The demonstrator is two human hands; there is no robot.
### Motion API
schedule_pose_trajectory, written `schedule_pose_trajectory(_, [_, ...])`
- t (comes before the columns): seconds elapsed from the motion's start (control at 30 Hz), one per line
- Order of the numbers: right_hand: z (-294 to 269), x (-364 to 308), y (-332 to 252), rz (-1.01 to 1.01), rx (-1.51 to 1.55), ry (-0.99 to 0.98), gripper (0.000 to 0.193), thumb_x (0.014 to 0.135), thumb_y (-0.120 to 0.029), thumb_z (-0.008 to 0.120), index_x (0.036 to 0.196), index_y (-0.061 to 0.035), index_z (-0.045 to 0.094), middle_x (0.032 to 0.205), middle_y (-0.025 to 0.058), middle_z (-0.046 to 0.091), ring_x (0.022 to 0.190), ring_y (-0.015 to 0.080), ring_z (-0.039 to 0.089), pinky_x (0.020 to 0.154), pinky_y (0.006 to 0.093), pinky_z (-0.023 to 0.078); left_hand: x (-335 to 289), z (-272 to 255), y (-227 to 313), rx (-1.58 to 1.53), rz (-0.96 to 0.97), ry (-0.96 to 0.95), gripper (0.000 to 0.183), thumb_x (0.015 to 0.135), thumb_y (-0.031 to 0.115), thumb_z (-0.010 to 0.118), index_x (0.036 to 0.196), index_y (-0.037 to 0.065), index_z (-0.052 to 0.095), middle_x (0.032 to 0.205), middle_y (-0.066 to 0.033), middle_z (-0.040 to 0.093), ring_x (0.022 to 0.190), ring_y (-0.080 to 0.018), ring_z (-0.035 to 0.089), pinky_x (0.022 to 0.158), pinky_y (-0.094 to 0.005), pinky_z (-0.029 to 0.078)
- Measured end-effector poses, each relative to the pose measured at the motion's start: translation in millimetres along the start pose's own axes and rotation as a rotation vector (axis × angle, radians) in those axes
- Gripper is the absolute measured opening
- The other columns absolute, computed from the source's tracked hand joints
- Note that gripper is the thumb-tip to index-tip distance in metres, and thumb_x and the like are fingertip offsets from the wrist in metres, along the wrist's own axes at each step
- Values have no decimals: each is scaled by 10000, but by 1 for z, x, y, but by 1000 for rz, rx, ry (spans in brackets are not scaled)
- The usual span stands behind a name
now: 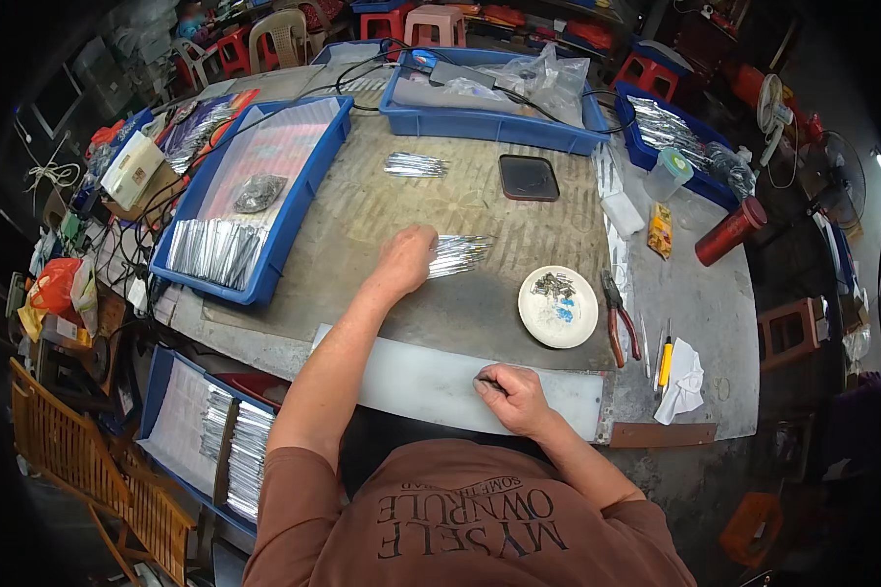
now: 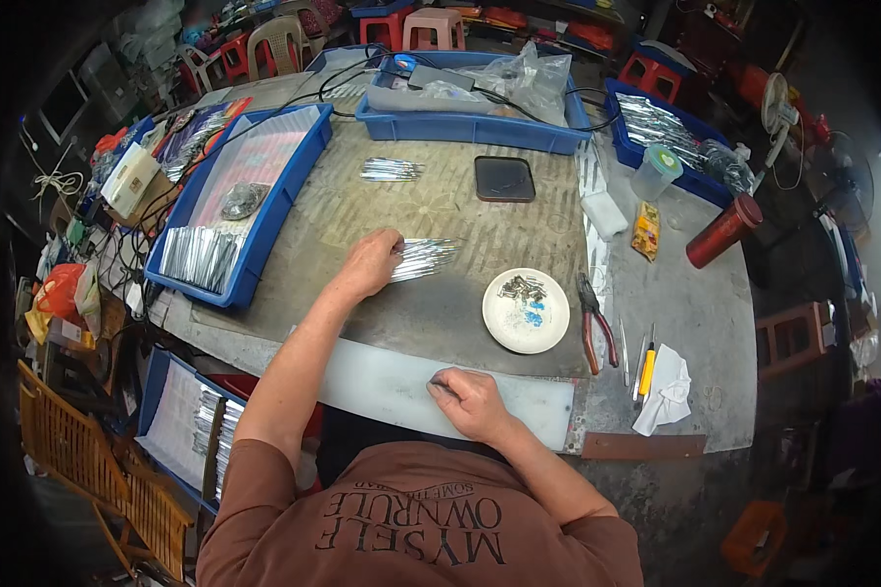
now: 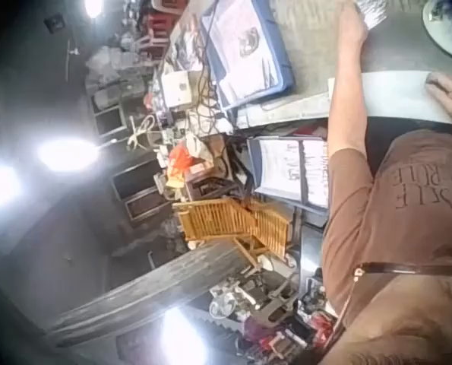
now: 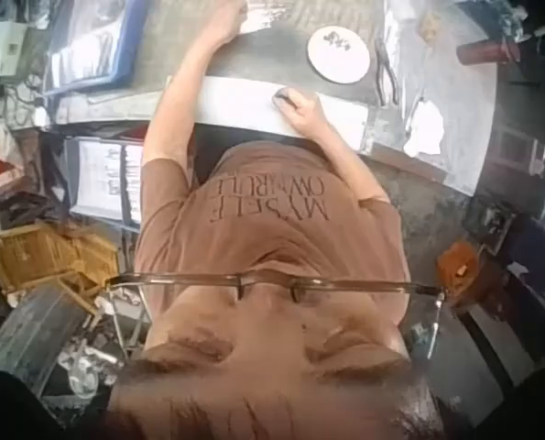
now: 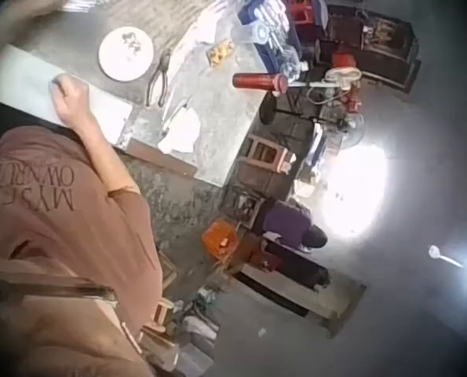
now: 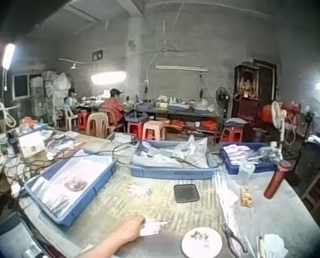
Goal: The person assembles small metal components by hand, fitting them together and placing the assembled pieces into organized plastic trays.
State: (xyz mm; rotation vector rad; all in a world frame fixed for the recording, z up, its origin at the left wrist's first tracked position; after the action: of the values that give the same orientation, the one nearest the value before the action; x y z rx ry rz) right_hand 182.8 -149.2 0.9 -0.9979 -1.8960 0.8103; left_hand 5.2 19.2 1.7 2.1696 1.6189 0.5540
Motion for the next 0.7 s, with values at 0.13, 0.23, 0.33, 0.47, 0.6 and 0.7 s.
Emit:
schedule_pose_trajectory(0.13, [0,0,0,-18,-5,16,93,745,-81,586,773,5,566,645,97,556,531,196,526,489,274,402,-1,-4,7,39,-37,-9,161,728,104,551,867,24,546,926,-155,549,916,-314,511,782,-375,398])
schedule_pose_trajectory(0.23, [0,0,-2,-20,-2,21,88,742,-79,588,764,4,564,634,93,550,525,195,522,484,273,397,-2,-4,7,51,-40,-21,156,728,102,550,862,23,545,927,-153,548,915,-313,510,776,-376,399])
schedule_pose_trajectory(0.33, [0,0,-3,-4,-4,17,84,742,-77,589,757,1,561,627,90,546,522,195,520,481,272,394,-2,0,3,42,-20,7,140,731,99,547,846,21,540,911,-153,546,898,-316,511,766,-379,400])
schedule_pose_trajectory(0.47, [-2,2,-5,-11,-16,4,93,736,-82,586,753,-3,540,628,119,557,551,257,553,492,313,423,-8,1,4,31,18,101,97,738,81,533,811,17,527,863,-158,539,858,-324,513,747,-385,401])
schedule_pose_trajectory(0.6, [-1,1,-5,-17,-15,16,93,737,-82,586,755,-3,540,630,119,555,552,257,551,496,313,424,-17,-3,9,-29,65,162,85,732,89,543,778,28,506,835,-145,531,839,-324,510,707,-411,395])
schedule_pose_trajectory(0.7, [-2,1,-4,18,6,9,98,729,-83,591,760,-5,540,637,129,552,556,265,551,495,316,423,-38,-11,24,-127,46,194,98,738,80,540,784,7,495,805,-152,539,806,-328,518,682,-390,402])
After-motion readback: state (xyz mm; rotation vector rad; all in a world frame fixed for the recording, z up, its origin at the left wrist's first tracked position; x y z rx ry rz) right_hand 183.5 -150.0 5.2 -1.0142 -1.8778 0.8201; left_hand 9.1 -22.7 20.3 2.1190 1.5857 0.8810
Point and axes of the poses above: each hand's wrist, its own x-axis towards the middle knuckle, its own z-axis out of the palm, y = z × x, the point moved 2 cm from there along x, towards the middle knuckle
